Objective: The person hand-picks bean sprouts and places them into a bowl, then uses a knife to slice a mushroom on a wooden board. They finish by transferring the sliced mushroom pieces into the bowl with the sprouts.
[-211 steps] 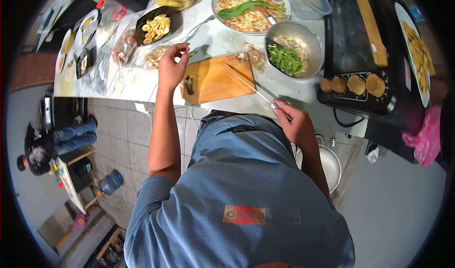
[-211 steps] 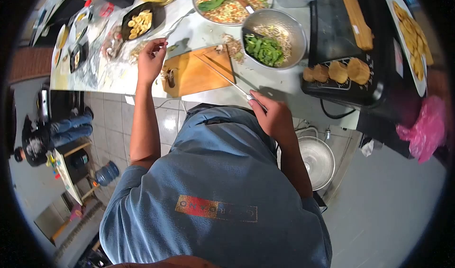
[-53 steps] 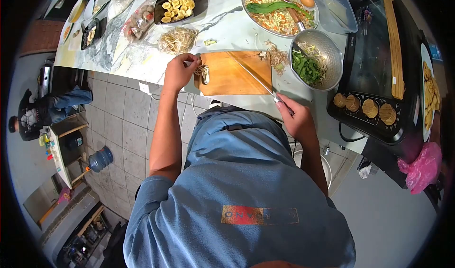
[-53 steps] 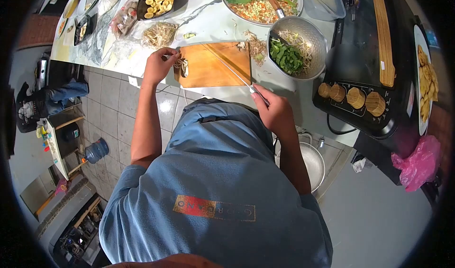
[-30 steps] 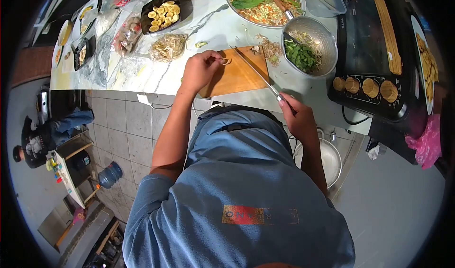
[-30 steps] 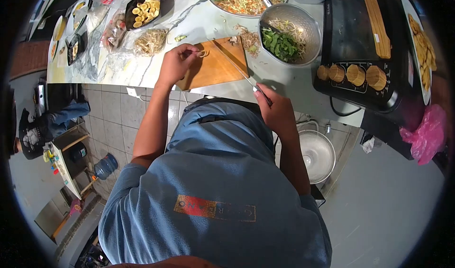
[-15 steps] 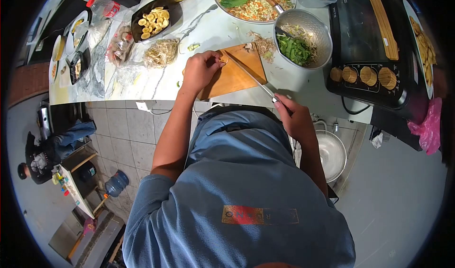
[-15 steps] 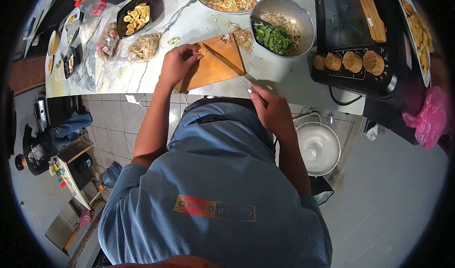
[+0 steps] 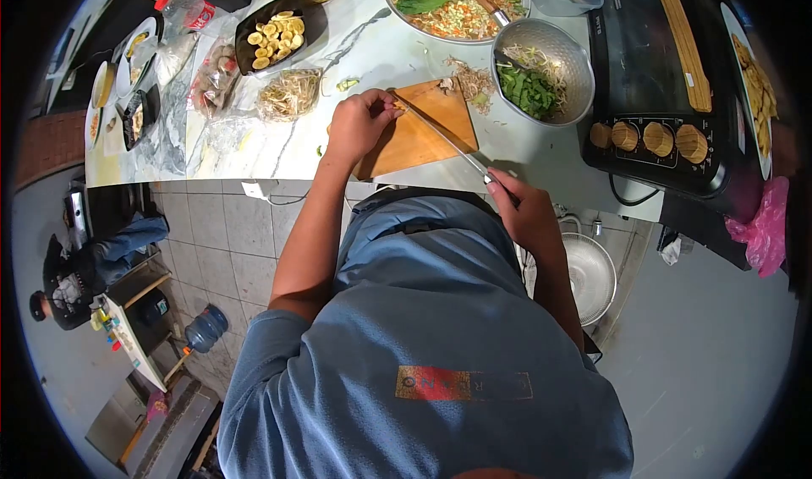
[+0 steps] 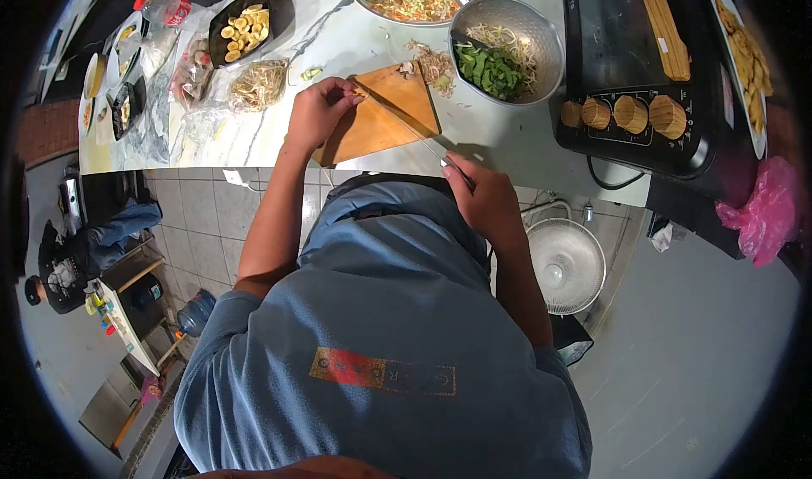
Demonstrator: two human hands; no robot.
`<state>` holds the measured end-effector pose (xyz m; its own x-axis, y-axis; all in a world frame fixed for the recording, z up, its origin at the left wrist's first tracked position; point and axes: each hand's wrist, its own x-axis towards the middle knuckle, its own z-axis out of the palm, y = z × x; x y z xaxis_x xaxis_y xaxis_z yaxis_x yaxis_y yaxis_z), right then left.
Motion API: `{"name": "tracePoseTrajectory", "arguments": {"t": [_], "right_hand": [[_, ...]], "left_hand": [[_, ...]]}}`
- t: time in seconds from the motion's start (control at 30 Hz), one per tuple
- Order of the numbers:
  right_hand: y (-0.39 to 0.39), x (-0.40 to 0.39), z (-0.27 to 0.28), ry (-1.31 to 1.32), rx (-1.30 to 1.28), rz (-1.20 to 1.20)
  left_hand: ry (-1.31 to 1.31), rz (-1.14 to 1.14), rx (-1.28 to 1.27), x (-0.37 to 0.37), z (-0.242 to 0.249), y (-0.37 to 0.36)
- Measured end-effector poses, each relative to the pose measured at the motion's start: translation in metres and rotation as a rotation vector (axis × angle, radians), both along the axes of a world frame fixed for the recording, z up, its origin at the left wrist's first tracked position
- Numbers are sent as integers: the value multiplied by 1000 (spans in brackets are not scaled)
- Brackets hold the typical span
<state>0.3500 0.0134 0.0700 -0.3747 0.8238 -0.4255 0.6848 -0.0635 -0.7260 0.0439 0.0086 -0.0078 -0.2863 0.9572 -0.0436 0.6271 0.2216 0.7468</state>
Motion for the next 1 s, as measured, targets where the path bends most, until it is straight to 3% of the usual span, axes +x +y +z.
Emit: {"name": "tracePoseTrajectory", "arguments": {"t": [0.23, 0.3, 0.47, 0.53, 0.67, 0.83, 1.0], "right_hand": [[-1, -1, 0, -6, 21, -11], [-1, -1, -2, -7, 37, -5], [-5, -7, -3, -44, 42, 1], [-9, -10, -8, -52, 215, 46], [-11, -14, -1, -134, 210, 23], [-12, 5, 2, -163, 220, -99], [-18, 22, 11, -159, 233, -234]], "left_hand": [[-27, 3, 17, 0, 3, 1], [-17, -2, -119, 0, 9, 2], [4, -10, -123, -1, 7, 3], [3, -14, -126, -1, 6, 2], [-22, -20, -112, 0, 10, 4], [57, -73, -104, -1, 11, 6], [-112, -89, 74, 11, 12, 25]]}}
